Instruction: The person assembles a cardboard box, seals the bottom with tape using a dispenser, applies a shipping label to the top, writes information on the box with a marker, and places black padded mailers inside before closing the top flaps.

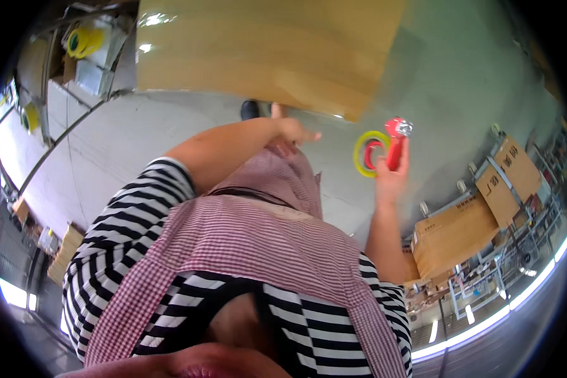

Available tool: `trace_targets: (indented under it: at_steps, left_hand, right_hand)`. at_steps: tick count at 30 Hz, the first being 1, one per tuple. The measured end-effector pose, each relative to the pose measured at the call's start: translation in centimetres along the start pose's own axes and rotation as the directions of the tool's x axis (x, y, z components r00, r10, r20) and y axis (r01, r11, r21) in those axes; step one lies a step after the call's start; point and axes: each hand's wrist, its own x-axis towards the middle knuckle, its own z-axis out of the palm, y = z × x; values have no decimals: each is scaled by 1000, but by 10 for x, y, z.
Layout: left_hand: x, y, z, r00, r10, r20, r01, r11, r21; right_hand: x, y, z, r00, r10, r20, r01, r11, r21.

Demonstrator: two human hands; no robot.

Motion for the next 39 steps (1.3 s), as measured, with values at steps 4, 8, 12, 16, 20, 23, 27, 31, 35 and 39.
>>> trace_targets:
  at_steps: [4,8,12,16,20,23,27,31,35,39]
  left_hand:
    - [-22,24,18,906,418,67,-421,906,46]
    - [-83,103,37,851,523,-46,-522,834,-178]
    - [-109,161,54,839,526,-137,-544,808,-228]
    - [-93,197,55,854,463,-238,-487,872,-52]
    - [-60,235,31,765,550,-335,-369,801,471]
    - [-43,295,-18,516,709,-481,-293,674,678]
    - [-36,391,-92,287,806,-517,-140,570,810]
    - [15,423,-134,15,950,-311,83,309,947]
    - [37,416,-145,-71,928,-365,107,371,923]
    - [48,414,-159,-84,942,-325,35,328,944]
  right_hand:
    - [-30,-22,8,985,-170,17,169,983,68]
    - [-42,-38,1,946,-322,-34,321,947,-27]
    - [-34,-46,-9,901,-434,-24,412,870,-273]
    - [-17,-53,-3,882,-468,-54,422,836,-352]
    - [0,-42,18,903,-416,-110,356,866,-352]
    - [-14,-22,26,968,-236,-82,185,897,-401]
    - [-55,32,23,992,112,-52,-123,873,-472]
    - [-78,62,25,937,346,-33,-307,780,-545]
    - [-71,70,36,964,255,-79,-258,814,-521]
    - [-67,77,42,966,239,-100,-256,821,-511]
